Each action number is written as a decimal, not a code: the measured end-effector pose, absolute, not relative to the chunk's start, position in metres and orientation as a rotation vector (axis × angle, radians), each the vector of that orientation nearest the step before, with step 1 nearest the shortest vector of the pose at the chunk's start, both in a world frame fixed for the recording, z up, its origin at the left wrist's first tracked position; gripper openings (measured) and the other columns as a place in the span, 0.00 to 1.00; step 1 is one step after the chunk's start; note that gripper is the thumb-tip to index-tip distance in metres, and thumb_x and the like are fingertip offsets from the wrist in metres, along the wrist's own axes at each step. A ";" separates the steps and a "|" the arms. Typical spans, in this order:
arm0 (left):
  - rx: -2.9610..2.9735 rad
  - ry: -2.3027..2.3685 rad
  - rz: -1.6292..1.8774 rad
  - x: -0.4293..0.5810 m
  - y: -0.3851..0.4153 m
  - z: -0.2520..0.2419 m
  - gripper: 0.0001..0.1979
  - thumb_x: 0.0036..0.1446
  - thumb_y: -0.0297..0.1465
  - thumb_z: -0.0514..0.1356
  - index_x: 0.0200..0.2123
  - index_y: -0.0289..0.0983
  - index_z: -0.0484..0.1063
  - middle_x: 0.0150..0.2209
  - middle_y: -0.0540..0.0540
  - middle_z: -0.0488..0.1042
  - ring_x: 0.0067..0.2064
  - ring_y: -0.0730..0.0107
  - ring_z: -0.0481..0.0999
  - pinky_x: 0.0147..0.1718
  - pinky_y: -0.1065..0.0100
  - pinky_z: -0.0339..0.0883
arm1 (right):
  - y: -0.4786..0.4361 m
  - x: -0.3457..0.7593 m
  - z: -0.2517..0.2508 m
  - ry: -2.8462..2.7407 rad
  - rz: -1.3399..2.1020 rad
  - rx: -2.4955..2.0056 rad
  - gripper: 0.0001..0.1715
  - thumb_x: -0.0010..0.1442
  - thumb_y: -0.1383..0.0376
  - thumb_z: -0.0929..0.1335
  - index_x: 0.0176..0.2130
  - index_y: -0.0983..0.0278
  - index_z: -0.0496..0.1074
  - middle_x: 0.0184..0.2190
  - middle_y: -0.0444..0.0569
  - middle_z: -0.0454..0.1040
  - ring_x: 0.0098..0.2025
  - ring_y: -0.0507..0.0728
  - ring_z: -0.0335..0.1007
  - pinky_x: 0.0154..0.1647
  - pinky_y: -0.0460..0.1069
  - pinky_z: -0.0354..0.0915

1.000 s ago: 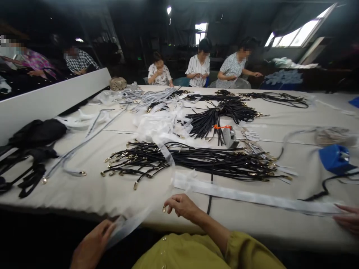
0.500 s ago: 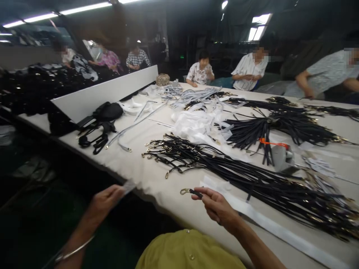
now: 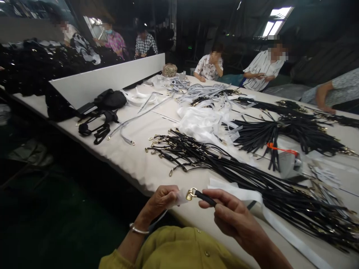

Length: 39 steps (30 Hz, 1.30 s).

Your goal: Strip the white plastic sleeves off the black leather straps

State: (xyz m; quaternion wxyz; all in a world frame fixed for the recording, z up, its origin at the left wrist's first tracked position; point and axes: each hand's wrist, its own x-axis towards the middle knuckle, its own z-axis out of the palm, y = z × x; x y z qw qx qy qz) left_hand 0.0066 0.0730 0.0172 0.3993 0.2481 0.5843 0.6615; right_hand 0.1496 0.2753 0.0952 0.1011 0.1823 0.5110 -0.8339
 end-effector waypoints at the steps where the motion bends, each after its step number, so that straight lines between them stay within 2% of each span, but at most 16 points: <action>1: 0.627 1.447 1.680 0.006 0.074 0.015 0.32 0.53 0.57 0.58 0.25 0.30 0.74 0.25 0.47 0.66 0.25 0.75 0.59 0.23 0.72 0.49 | 0.274 0.148 0.096 1.516 -2.471 0.547 0.28 0.52 0.52 0.75 0.50 0.59 0.73 0.44 0.60 0.78 0.16 0.42 0.39 0.16 0.46 0.34; 8: 0.576 1.333 1.729 0.008 0.077 -0.005 0.33 0.53 0.58 0.57 0.28 0.29 0.76 0.26 0.46 0.67 0.25 0.75 0.59 0.23 0.70 0.47 | 0.267 0.140 0.084 1.550 -2.460 0.545 0.27 0.55 0.53 0.73 0.52 0.60 0.72 0.47 0.60 0.77 0.15 0.42 0.41 0.16 0.46 0.35; 12: 0.562 1.312 1.746 0.012 0.081 -0.013 0.33 0.53 0.58 0.58 0.27 0.29 0.75 0.24 0.48 0.64 0.24 0.77 0.55 0.23 0.70 0.44 | 0.261 0.142 0.073 1.506 -2.434 0.525 0.27 0.55 0.53 0.73 0.52 0.61 0.72 0.45 0.58 0.78 0.15 0.42 0.41 0.16 0.46 0.35; 15: 0.520 1.274 1.738 0.014 0.083 -0.014 0.32 0.52 0.57 0.59 0.28 0.29 0.75 0.22 0.49 0.64 0.23 0.77 0.56 0.23 0.71 0.45 | 0.262 0.142 0.070 1.493 -2.387 0.520 0.25 0.57 0.54 0.72 0.51 0.60 0.71 0.44 0.55 0.78 0.15 0.42 0.41 0.15 0.45 0.36; 16: 0.501 1.271 1.730 0.014 0.083 -0.012 0.32 0.51 0.57 0.60 0.30 0.29 0.76 0.22 0.49 0.66 0.23 0.76 0.58 0.23 0.71 0.47 | 0.263 0.142 0.070 1.539 -2.350 0.529 0.24 0.57 0.54 0.71 0.51 0.60 0.71 0.43 0.54 0.79 0.15 0.42 0.42 0.15 0.44 0.38; 18: 0.486 1.322 1.681 0.012 0.080 -0.006 0.31 0.50 0.56 0.62 0.33 0.29 0.77 0.24 0.47 0.70 0.25 0.74 0.63 0.25 0.72 0.53 | 0.264 0.140 0.071 1.741 -2.237 0.513 0.21 0.59 0.54 0.70 0.49 0.62 0.72 0.41 0.52 0.80 0.18 0.45 0.56 0.18 0.44 0.51; 20: 0.541 1.437 1.587 0.008 0.075 0.003 0.28 0.50 0.53 0.63 0.36 0.31 0.78 0.29 0.45 0.74 0.30 0.70 0.67 0.30 0.71 0.58 | 0.260 0.138 0.072 2.013 -2.088 0.421 0.16 0.61 0.57 0.68 0.46 0.62 0.74 0.38 0.50 0.80 0.30 0.52 0.71 0.32 0.46 0.65; 22: 0.628 1.539 1.454 0.005 0.067 0.010 0.22 0.53 0.48 0.63 0.38 0.34 0.78 0.33 0.45 0.76 0.34 0.67 0.70 0.35 0.70 0.61 | 0.251 0.137 0.069 2.238 -1.930 0.281 0.12 0.63 0.60 0.66 0.44 0.61 0.75 0.38 0.48 0.80 0.41 0.56 0.74 0.45 0.49 0.66; 23: 0.662 1.576 1.387 0.004 0.062 0.012 0.20 0.55 0.46 0.62 0.38 0.34 0.78 0.34 0.46 0.76 0.35 0.67 0.70 0.36 0.70 0.61 | 0.245 0.135 0.066 2.312 -1.857 0.222 0.12 0.64 0.62 0.65 0.44 0.61 0.76 0.39 0.47 0.80 0.43 0.56 0.74 0.47 0.49 0.66; 26: 0.714 1.692 1.221 0.003 0.048 0.010 0.19 0.59 0.46 0.58 0.33 0.35 0.76 0.29 0.48 0.73 0.33 0.68 0.68 0.33 0.70 0.60 | 0.235 0.124 0.050 2.403 -1.656 0.075 0.13 0.63 0.63 0.65 0.47 0.57 0.75 0.41 0.45 0.80 0.41 0.55 0.75 0.44 0.48 0.67; 28: 0.734 1.804 1.133 0.003 0.038 0.003 0.20 0.60 0.47 0.55 0.30 0.35 0.73 0.27 0.50 0.69 0.31 0.69 0.66 0.31 0.70 0.58 | 0.248 0.113 0.036 2.470 -1.487 0.036 0.19 0.61 0.60 0.67 0.52 0.55 0.72 0.44 0.44 0.79 0.41 0.55 0.75 0.44 0.47 0.67; 31: 0.729 1.955 1.010 0.006 0.025 -0.010 0.21 0.60 0.48 0.53 0.27 0.36 0.70 0.26 0.51 0.66 0.30 0.69 0.63 0.30 0.70 0.57 | 0.304 0.098 0.014 2.711 -0.900 0.280 0.24 0.63 0.58 0.66 0.58 0.55 0.66 0.51 0.47 0.74 0.49 0.55 0.72 0.50 0.48 0.65; 33: 0.711 1.997 0.958 0.009 0.019 -0.017 0.21 0.59 0.48 0.52 0.27 0.37 0.69 0.26 0.51 0.66 0.31 0.68 0.63 0.31 0.70 0.57 | 0.352 0.095 -0.002 2.734 -0.563 0.496 0.25 0.61 0.63 0.67 0.57 0.61 0.66 0.54 0.54 0.71 0.55 0.60 0.67 0.56 0.54 0.61; 35: 0.698 2.002 0.929 0.012 0.014 -0.024 0.21 0.59 0.48 0.52 0.27 0.37 0.69 0.27 0.50 0.67 0.32 0.67 0.65 0.32 0.70 0.58 | 0.392 0.098 -0.022 2.661 -0.344 0.639 0.25 0.54 0.69 0.70 0.52 0.68 0.69 0.50 0.61 0.72 0.54 0.66 0.66 0.54 0.60 0.60; 37: 0.689 1.994 0.916 0.013 0.010 -0.029 0.22 0.60 0.48 0.51 0.29 0.37 0.70 0.28 0.49 0.68 0.33 0.66 0.66 0.33 0.70 0.59 | 0.417 0.103 -0.042 2.588 -0.174 0.742 0.24 0.53 0.71 0.70 0.51 0.70 0.69 0.48 0.61 0.71 0.52 0.67 0.67 0.52 0.61 0.61; 39: 0.679 2.009 0.906 0.014 0.006 -0.034 0.22 0.60 0.49 0.51 0.29 0.36 0.70 0.28 0.49 0.68 0.33 0.65 0.66 0.33 0.70 0.59 | 0.426 0.109 -0.062 2.547 -0.051 0.816 0.25 0.56 0.72 0.68 0.54 0.68 0.66 0.50 0.59 0.69 0.52 0.66 0.66 0.50 0.61 0.62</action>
